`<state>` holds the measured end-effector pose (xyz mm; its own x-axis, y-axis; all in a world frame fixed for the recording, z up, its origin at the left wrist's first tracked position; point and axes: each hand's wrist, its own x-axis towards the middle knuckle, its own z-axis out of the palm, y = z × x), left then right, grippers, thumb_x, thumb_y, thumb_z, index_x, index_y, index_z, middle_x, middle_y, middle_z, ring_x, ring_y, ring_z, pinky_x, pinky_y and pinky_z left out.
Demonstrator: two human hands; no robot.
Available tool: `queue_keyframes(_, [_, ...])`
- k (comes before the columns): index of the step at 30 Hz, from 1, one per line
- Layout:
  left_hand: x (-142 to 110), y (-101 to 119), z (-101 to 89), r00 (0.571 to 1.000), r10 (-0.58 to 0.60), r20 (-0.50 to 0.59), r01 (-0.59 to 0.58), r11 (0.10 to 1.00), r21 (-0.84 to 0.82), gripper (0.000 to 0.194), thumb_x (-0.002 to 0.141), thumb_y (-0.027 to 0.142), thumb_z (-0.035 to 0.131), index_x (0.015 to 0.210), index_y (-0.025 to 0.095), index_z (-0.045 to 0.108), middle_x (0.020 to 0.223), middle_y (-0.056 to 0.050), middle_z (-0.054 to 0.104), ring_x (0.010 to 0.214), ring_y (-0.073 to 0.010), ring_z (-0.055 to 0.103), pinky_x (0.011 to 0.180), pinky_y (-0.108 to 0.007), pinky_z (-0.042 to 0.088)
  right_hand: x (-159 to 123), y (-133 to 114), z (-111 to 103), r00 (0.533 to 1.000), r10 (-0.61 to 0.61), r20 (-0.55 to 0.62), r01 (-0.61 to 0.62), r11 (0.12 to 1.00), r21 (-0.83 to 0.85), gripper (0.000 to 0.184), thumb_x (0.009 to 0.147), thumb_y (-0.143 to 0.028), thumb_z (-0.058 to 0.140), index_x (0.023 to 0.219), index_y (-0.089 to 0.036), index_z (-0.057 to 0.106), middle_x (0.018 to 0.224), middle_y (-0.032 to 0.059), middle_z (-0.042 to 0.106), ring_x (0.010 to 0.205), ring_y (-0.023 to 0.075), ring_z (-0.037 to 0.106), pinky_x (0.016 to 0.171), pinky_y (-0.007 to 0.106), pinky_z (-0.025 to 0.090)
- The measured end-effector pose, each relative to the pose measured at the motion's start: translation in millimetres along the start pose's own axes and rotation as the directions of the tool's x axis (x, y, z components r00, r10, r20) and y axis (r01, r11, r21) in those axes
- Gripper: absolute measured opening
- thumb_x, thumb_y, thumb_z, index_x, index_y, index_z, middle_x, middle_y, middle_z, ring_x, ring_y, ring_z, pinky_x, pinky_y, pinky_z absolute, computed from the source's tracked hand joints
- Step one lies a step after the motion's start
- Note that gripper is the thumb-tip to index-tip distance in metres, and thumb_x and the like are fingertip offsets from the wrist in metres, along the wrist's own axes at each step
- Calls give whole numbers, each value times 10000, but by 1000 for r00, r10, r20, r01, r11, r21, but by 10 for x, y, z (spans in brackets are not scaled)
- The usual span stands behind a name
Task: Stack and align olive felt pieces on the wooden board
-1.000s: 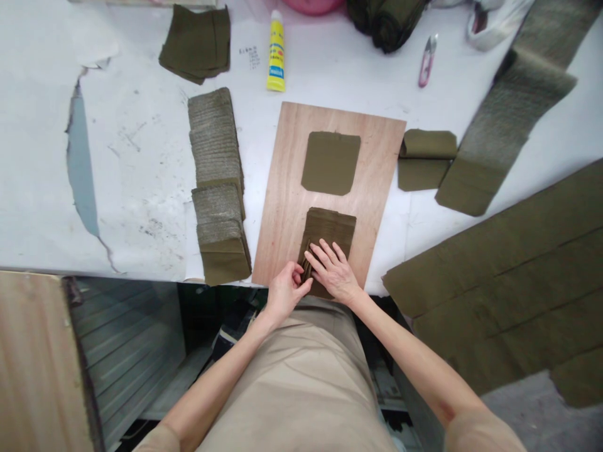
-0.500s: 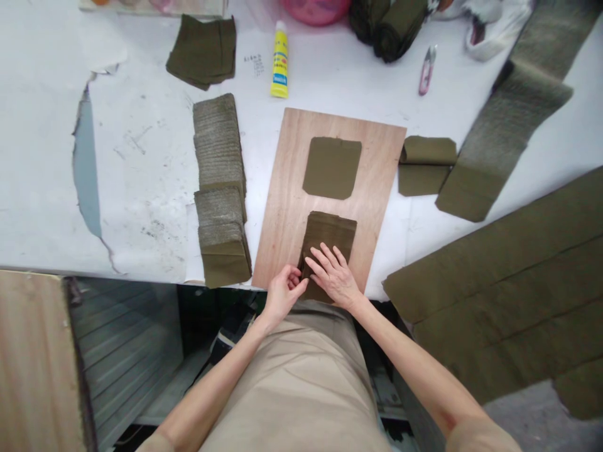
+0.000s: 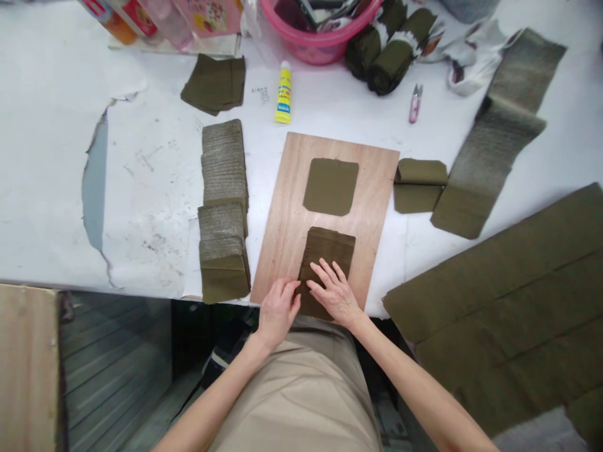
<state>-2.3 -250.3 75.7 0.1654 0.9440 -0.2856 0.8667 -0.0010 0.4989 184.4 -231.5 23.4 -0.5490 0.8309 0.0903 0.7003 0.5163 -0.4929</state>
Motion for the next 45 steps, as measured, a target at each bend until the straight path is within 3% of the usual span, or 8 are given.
queue_keyframes(2, [40,23,0,997,70,38,-73,995,62,285,869,182,501,1152,209,529,1077,-86,562,1004,-222,536,845,-347,468,3,0,-16,1000,-7,-10,7,1000,-4,210,885,-206,562,1087,-242,607,1444,87,421,1390,251,278,1095,527,308])
queue_keyframes(6, [43,-6,38,992,84,90,-94,989,115,298,869,197,519,1167,204,539,1047,-88,561,966,-229,530,814,-355,477,8,-58,-80,999,29,-36,-30,999,-13,183,892,-191,547,1056,-232,619,1439,87,423,1379,254,297,1089,506,307])
queue_keyframes(12, [-7,-91,61,989,125,85,-131,989,74,292,892,227,507,1181,216,542,997,-77,562,939,-216,535,800,-344,477,-8,-217,-149,968,251,-25,-252,968,-20,145,897,-222,552,1016,-218,634,1100,73,625,1060,215,545,904,379,407])
queue_keyframes(19, [39,-97,21,985,154,81,-160,985,71,239,919,225,455,1123,221,579,941,-69,567,914,-209,539,772,-325,472,136,-234,-151,908,405,-107,-406,914,13,234,890,-235,563,1120,-207,600,1011,96,615,915,239,528,738,368,396])
queue_keyframes(28, [126,-82,-9,990,123,69,-126,992,33,173,927,228,450,998,210,607,908,-52,574,894,-194,550,754,-301,453,201,-238,-157,908,415,-60,-416,909,-6,41,882,-248,585,889,-209,597,878,57,599,867,227,495,765,374,360])
queue_keyframes(34, [188,-105,14,993,101,53,-101,995,-3,121,915,222,480,913,204,600,886,-40,578,871,-181,560,752,-290,451,211,-233,-164,915,400,-51,-400,917,9,40,876,-231,593,853,-206,572,880,50,602,860,216,485,798,367,343])
queue_keyframes(37, [220,-132,13,996,78,41,-76,996,-48,69,893,223,526,939,199,572,891,-28,584,829,-169,575,724,-277,459,209,-230,-159,916,399,-41,-399,917,11,48,873,-224,597,844,-206,564,851,39,598,850,209,480,801,362,339])
queue_keyframes(45, [289,-147,-18,996,69,56,-67,997,-42,259,857,237,591,1108,218,529,1007,-33,594,817,-168,600,703,-274,483,175,-247,-128,899,433,-66,-430,901,52,92,868,-218,607,956,-203,585,927,44,613,914,209,489,844,360,339])
